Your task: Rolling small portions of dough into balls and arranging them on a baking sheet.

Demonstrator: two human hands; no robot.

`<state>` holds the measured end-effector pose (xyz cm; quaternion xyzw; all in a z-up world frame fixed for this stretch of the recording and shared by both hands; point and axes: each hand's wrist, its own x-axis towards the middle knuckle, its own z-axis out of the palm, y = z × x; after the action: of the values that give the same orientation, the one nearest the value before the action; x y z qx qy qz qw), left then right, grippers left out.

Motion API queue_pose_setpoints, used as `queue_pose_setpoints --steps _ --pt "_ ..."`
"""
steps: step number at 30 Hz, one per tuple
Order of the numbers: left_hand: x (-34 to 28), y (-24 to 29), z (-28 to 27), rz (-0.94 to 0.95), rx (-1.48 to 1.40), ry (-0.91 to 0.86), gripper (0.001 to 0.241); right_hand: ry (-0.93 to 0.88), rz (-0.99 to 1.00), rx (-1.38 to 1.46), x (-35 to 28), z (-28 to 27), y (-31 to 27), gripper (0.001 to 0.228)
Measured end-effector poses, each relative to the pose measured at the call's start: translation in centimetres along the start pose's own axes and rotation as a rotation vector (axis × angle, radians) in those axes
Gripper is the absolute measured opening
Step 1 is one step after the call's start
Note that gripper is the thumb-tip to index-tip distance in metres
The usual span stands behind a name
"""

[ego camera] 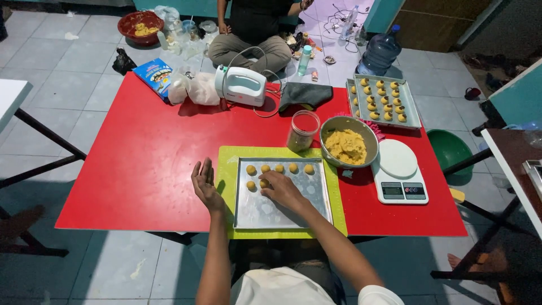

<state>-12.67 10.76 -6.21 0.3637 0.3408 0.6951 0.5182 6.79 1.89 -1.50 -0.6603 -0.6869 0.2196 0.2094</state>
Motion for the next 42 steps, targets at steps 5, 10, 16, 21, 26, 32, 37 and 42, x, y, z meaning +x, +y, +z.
queue_pose_setpoints --steps 5,10,16,21,26,32,37,42 --pt "-0.1 -0.3 -0.1 -0.02 0.011 0.018 0.052 0.01 0.003 0.027 0.0 -0.1 0.1 0.04" --pt "-0.1 -1.1 -0.4 -0.044 0.01 0.05 0.051 -0.011 0.035 0.018 -0.2 -0.4 -0.1 0.04" --pt "0.2 -2.1 -0.8 -0.115 0.05 0.087 0.052 -0.013 0.039 0.032 0.0 -0.1 0.6 0.037" --pt "0.3 -2.6 -0.9 -0.112 0.075 0.1 0.05 -0.012 0.022 0.065 -0.4 -0.6 0.3 0.037" --pt "0.1 -2.0 -0.8 -0.127 0.065 0.112 0.048 0.322 0.026 0.187 -1.0 -3.5 3.6 0.027" --pt "-0.9 0.1 0.4 -0.148 0.082 0.146 0.046 0.642 0.223 -0.138 -3.0 -12.5 18.0 0.033" --pt "-1.4 0.7 1.0 -0.153 0.108 0.144 0.046 0.353 0.453 -0.422 -4.2 -16.4 20.9 0.064" --pt "-1.2 0.3 0.8 -0.121 0.121 0.14 0.046 0.154 0.604 -0.494 -2.0 -16.2 23.3 0.06"
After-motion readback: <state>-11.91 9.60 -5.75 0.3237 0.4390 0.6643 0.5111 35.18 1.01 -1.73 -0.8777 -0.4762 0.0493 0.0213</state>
